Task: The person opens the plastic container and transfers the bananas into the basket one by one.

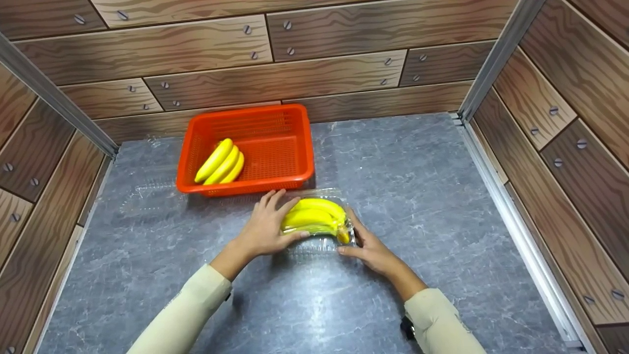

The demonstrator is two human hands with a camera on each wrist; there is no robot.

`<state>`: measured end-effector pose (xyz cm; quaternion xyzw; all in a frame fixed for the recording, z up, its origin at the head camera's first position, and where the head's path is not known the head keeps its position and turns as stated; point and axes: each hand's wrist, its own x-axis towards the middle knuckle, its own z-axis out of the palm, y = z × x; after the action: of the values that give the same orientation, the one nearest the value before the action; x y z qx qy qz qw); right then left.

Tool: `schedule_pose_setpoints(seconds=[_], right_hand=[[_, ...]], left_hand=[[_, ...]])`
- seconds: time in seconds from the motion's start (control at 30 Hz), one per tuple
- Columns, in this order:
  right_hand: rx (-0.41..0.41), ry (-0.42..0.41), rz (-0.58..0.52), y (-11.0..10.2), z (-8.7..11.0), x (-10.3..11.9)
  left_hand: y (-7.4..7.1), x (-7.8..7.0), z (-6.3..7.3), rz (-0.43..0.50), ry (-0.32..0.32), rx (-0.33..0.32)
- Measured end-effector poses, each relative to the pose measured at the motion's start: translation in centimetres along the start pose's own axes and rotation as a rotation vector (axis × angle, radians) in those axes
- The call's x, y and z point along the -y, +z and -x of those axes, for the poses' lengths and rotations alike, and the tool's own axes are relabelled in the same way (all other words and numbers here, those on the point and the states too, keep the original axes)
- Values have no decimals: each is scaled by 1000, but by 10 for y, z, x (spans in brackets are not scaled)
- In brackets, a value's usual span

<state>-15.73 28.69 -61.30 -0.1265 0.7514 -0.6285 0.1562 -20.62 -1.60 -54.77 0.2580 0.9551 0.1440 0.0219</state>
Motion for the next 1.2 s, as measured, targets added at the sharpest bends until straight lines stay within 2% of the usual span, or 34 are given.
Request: schedule_pose_setpoints(seconds=[0.17, 0.43, 0.73, 1.03, 1.2], right_hand=[[-1, 24, 9, 0, 1, 1], [25, 46, -27, -1, 4, 2], [7, 61, 18, -1, 3, 4], [11, 41, -13, -3, 1, 2], [21, 19, -40, -2, 0, 1]], left_hand=[[-3, 1, -2, 44, 0, 8], [-12, 5, -5, 170, -31, 26], [-14, 6, -9, 145, -24, 57], [-21, 8, -5, 107, 6, 96], [-25, 10, -5, 132, 10, 121]])
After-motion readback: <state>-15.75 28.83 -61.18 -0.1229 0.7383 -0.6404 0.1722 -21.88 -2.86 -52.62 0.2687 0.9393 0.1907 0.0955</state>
